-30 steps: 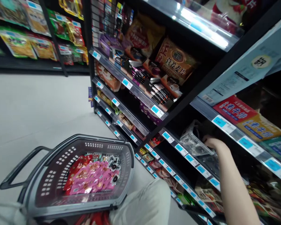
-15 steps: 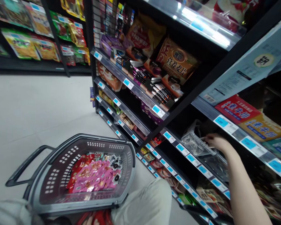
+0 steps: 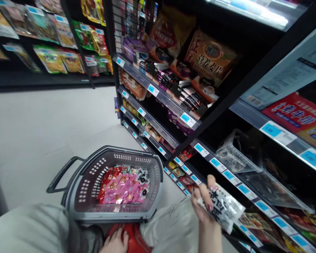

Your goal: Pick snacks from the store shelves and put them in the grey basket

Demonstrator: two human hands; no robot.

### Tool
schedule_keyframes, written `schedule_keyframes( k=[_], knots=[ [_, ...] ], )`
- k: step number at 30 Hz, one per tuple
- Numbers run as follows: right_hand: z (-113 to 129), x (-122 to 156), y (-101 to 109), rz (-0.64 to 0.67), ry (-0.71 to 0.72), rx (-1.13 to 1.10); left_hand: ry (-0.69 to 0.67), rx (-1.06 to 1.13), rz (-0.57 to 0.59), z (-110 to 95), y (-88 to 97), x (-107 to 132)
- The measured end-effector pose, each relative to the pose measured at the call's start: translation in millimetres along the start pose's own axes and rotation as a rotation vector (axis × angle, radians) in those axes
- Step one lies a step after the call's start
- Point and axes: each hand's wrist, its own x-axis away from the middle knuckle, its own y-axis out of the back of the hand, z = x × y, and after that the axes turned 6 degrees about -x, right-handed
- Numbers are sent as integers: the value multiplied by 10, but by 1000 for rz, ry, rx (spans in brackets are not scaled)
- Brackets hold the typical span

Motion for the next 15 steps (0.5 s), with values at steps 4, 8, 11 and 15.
schedule_keyframes(
  k=[4, 8, 11, 15],
  knots=[
    [-585, 85, -164, 124, -184, -550, 20, 37, -50, 20, -90, -18],
    [-925, 191, -254, 243, -328, -823, 18, 44, -109, 40, -176, -35],
    [-1059, 267, -290, 242, -412, -869, 9, 30, -134, 34, -170, -29],
    [-1134, 311, -333, 237, -475, -799, 12, 40, -104, 20, -106, -9]
  ],
)
